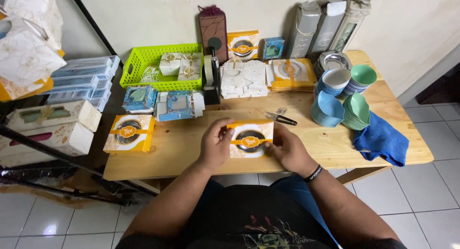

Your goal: Assembling small cardboard gift boxes by folding and tucking flaps.

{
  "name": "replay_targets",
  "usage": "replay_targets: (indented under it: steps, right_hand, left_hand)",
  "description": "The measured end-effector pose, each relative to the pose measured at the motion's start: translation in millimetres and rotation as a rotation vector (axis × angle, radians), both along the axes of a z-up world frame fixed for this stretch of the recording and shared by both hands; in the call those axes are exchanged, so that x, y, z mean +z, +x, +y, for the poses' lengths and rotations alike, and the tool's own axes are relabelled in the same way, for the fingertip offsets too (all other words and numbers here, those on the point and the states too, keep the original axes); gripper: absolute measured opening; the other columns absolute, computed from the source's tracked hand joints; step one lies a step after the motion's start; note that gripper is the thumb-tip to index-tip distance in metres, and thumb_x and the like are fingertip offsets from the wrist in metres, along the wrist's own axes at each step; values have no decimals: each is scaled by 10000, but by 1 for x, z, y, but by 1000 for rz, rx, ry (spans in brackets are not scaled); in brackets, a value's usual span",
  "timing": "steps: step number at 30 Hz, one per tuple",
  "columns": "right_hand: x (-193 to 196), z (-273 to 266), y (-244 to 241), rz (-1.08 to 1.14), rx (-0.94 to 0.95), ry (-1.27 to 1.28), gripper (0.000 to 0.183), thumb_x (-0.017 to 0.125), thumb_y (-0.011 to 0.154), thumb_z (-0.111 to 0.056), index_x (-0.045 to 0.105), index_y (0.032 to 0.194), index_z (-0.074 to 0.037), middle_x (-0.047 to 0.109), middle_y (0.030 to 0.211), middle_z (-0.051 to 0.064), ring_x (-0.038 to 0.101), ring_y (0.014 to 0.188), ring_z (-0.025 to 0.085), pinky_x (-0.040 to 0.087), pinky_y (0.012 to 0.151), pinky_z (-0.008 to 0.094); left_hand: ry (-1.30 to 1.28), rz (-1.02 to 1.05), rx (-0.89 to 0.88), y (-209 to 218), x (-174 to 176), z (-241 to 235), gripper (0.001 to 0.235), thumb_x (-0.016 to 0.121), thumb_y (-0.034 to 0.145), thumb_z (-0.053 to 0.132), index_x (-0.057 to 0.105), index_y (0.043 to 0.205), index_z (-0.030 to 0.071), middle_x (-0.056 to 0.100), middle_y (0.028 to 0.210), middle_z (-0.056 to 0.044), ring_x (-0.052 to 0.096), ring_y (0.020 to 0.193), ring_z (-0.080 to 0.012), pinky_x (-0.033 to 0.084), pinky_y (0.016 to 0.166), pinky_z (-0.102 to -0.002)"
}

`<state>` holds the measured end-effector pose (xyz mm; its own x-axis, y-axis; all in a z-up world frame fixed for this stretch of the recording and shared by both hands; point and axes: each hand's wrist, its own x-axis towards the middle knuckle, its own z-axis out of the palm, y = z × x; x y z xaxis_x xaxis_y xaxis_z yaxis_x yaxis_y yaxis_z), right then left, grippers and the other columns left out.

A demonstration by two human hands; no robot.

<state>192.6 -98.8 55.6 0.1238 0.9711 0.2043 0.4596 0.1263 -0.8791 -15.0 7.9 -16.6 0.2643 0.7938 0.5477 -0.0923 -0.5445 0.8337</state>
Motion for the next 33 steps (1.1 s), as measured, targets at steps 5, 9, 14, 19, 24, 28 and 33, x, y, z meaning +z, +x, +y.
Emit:
replay_targets:
  steps: [5, 9, 14, 19, 24, 28, 33]
  right_hand:
    - [-33, 9, -1, 177, -59, -4, 293, 719, 927, -75, 607, 1168, 47, 695, 866, 232, 705, 808, 346, 584, 754, 472]
    - [-73, 26, -6, 484, -21, 117, 329, 693, 945, -16, 458, 1175, -1, 561, 963, 139, 662, 784, 241, 601, 698, 360]
    - [-52, 26, -44, 541, 120, 11, 461, 669, 939, -14, 389, 1302, 35, 566, 1176, 263, 670, 1005, 385, 604, 816, 519]
    - [-80, 41, -44, 635, 325, -74, 412, 609, 962, -28, 411, 1320, 20, 574, 1189, 249, 708, 921, 346, 645, 738, 468]
    - [-81, 56, -37, -2, 297, 77, 476, 670, 951, -102, 499, 1389, -24, 673, 951, 166, 741, 820, 333, 596, 766, 432]
    - [-93, 61, -40, -66, 257, 90, 377, 647, 961, -33, 553, 1326, -20, 658, 924, 181, 700, 816, 315, 562, 775, 427]
    - [-72, 55, -53, -284, 324, 338, 147, 720, 905, 7, 614, 997, 51, 687, 1063, 193, 703, 1090, 420, 575, 844, 453]
  left_hand:
    - [-33, 165, 40, -7, 44, -35, 770, 643, 928, 121, 229, 1556, -40, 389, 1454, -361, 485, 1238, -506, 500, 1016, -566]
    - [176, 483, 77, -1, 39, -63, 1037, 881, 719, 257, 298, 1477, -145, 298, 1473, -463, 287, 1375, -667, 339, 1115, -692]
    - [-23, 506, 180, -10, 34, -64, 1158, 923, 627, 372, 282, 1521, 9, 229, 1485, -438, 359, 1360, -621, 424, 1081, -625]
    - [46, 277, 257, -54, 15, -49, 1041, 928, 581, 286, 417, 1439, -6, 381, 1429, -340, 412, 1362, -562, 371, 1145, -566]
    - [219, 438, 712, -145, 26, -41, 1048, 943, 528, 293, 488, 1432, 21, 396, 1476, -305, 389, 1405, -527, 363, 1152, -580]
    - [170, 557, 980, -196, 29, -17, 1058, 960, 556, 286, 475, 1472, 70, 309, 1536, -331, 375, 1406, -561, 371, 1135, -625]
    - [-80, 600, 1017, -217, 16, 2, 1060, 978, 613, 377, 445, 1481, 85, 219, 1571, -322, 327, 1441, -547, 315, 1152, -632]
